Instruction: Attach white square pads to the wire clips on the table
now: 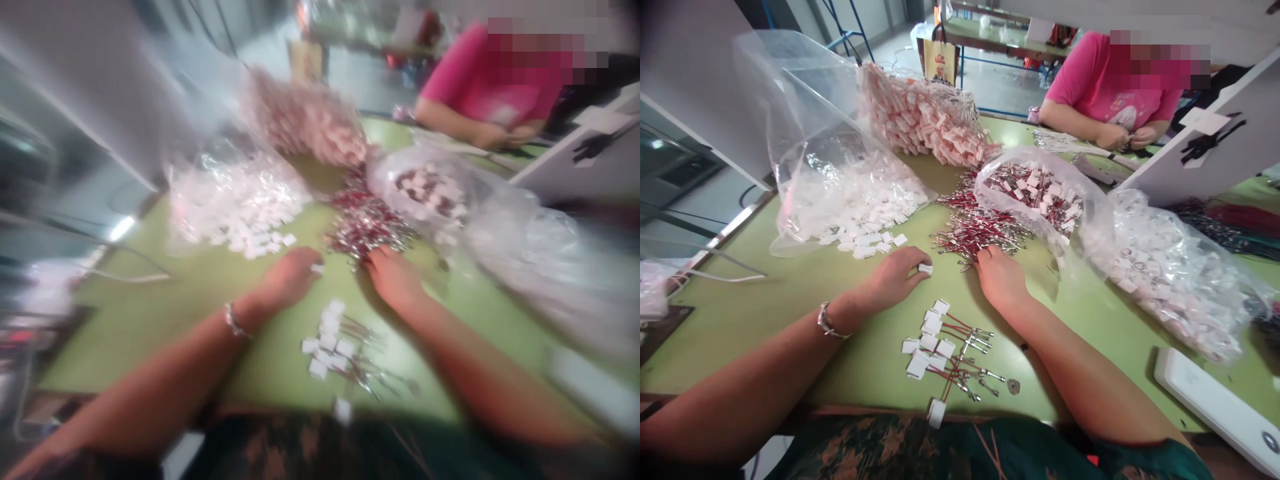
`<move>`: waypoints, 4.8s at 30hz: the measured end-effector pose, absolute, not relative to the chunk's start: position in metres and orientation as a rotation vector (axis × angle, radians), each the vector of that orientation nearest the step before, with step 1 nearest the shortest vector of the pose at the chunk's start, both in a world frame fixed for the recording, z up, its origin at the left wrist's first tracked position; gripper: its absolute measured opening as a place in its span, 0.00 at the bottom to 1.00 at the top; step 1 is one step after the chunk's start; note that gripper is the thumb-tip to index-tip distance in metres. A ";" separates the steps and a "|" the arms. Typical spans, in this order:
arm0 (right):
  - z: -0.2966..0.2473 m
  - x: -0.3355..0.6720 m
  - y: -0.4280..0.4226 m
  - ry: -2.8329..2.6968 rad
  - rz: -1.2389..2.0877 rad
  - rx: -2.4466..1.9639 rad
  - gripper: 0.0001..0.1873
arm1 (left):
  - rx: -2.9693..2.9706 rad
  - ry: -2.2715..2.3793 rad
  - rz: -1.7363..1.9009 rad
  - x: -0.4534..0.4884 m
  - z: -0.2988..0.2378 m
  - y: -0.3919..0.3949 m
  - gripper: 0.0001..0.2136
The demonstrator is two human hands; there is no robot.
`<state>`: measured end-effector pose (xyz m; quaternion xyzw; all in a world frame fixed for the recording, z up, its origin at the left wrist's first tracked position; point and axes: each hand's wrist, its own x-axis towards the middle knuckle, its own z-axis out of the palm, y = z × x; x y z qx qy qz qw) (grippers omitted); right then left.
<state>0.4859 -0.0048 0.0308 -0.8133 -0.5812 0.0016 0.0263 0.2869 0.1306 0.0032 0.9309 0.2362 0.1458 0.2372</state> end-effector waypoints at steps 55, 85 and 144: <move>0.024 0.467 -0.024 -1.706 0.614 -1.877 0.11 | 1.692 0.575 0.164 0.296 0.015 0.108 0.13; 0.037 0.499 -0.012 -2.096 -0.154 -2.191 0.15 | 2.812 1.132 0.606 0.279 0.010 0.169 0.11; 0.028 0.478 -0.019 -1.801 0.116 -2.117 0.11 | 2.830 0.916 0.198 0.248 0.024 0.189 0.12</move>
